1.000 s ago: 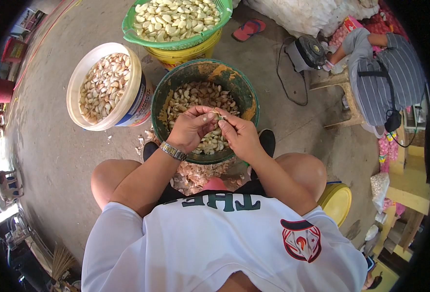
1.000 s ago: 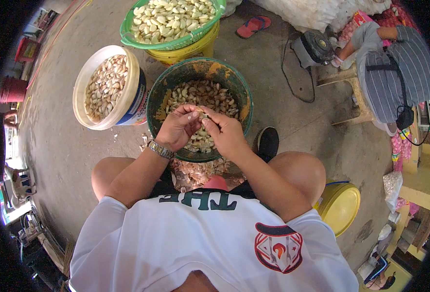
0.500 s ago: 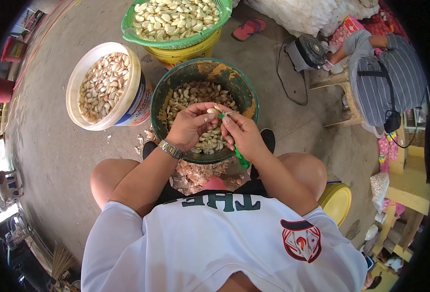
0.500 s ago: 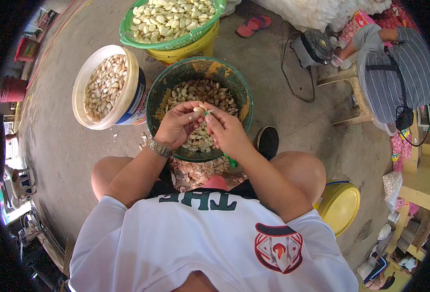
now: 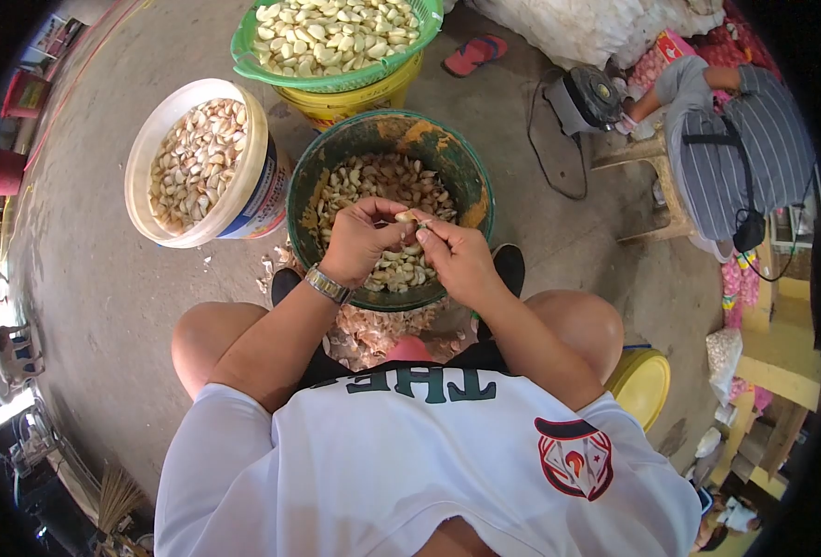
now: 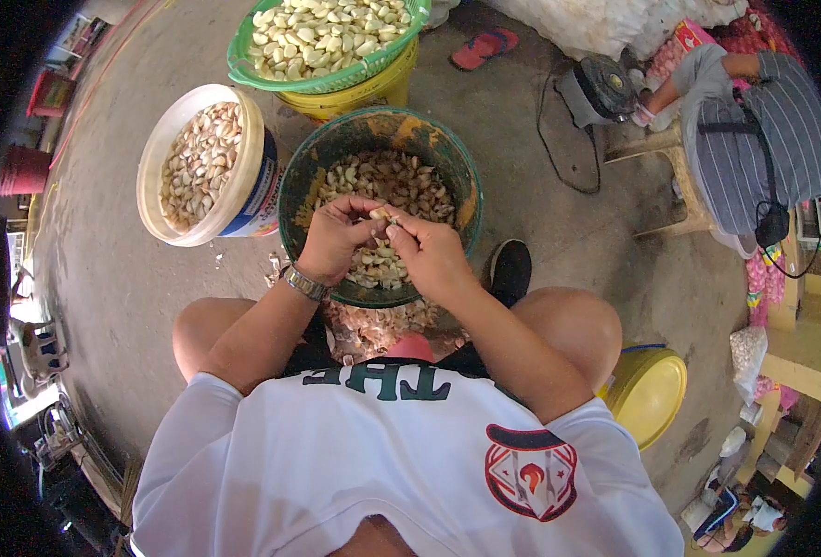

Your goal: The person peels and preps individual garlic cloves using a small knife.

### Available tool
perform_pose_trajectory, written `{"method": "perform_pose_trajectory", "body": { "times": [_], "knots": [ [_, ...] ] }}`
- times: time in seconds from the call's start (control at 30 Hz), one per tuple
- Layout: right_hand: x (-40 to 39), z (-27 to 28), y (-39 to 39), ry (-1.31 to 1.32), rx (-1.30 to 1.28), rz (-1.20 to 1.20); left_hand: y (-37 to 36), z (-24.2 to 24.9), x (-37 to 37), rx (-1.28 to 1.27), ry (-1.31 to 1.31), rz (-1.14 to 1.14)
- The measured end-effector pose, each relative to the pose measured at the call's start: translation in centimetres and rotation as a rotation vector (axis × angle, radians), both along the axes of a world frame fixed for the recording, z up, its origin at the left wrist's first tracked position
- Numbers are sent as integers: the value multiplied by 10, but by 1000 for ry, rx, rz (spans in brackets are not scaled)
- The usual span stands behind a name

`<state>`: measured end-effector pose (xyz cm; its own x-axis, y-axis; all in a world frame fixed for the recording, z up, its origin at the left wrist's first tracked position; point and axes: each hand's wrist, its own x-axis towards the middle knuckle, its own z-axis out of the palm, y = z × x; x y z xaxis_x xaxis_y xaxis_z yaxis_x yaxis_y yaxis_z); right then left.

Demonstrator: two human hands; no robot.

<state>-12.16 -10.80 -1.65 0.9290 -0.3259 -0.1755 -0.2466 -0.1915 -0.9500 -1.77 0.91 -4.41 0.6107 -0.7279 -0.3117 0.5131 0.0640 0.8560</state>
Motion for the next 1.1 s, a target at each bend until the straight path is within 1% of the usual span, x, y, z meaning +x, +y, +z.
{"method": "perform_pose_trajectory", "body": {
  "times": [0.07, 0.1, 0.2, 0.27, 0.3, 0.4, 0.5, 0.6, 0.7, 0.77, 0.8, 0.83, 0.87, 0.9, 0.93, 0.97, 1.0, 1.07, 1.1],
  "knots": [
    [-1, 11, -4, 130, 431, -88, -1, 0, 0, -5, -16, -10],
    [0, 16, -5, 195, 646, -132, 0, 0, 0, -22, 35, -12],
    [1, 18, -5, 162, 834, -240, 2, -1, 3, -100, 215, -39],
    [-1, 13, -7, 150, 760, -173, 4, -2, 6, -187, 366, -82],
    [-1, 12, -7, 143, 723, -139, 3, -2, 6, -188, 366, -75],
    [0, 15, -4, 113, 735, -214, 2, -1, 5, -189, 390, -63],
    [0, 18, -7, 97, 887, -302, 3, 4, 8, -209, 451, -73],
    [-2, 18, -11, 74, 1029, -286, 5, 3, 10, -259, 479, -75],
    [-11, 23, -15, 113, 1090, -39, 5, 1, 14, -247, 480, -35],
    [-18, 27, -13, 267, 827, 229, 6, 0, 17, -219, 461, 21],
    [-21, 29, -11, 337, 690, 360, 7, 0, 18, -182, 404, 28],
    [-19, 38, -3, 383, 433, 545, 10, 0, 20, -143, 346, 34],
    [-26, -6, 7, 126, 67, 763, 10, 3, 23, -105, 278, 36],
    [-29, 8, 21, 290, -104, 826, 9, 9, 24, -74, 216, 83],
    [-38, 3, 36, 133, -339, 795, 8, 15, 28, -26, 114, 70],
    [-43, 0, 38, 413, -382, 949, 9, 20, 32, 21, 17, 56],
    [-46, -8, 38, 422, -392, 950, 9, 25, 35, 66, -77, 46],
    [-55, -33, 42, 448, -404, 971, 2, 51, 49, 215, -366, 54],
    [-49, -23, 40, 531, -465, 1050, -2, 63, 60, 288, -520, 60]
  ]
}}
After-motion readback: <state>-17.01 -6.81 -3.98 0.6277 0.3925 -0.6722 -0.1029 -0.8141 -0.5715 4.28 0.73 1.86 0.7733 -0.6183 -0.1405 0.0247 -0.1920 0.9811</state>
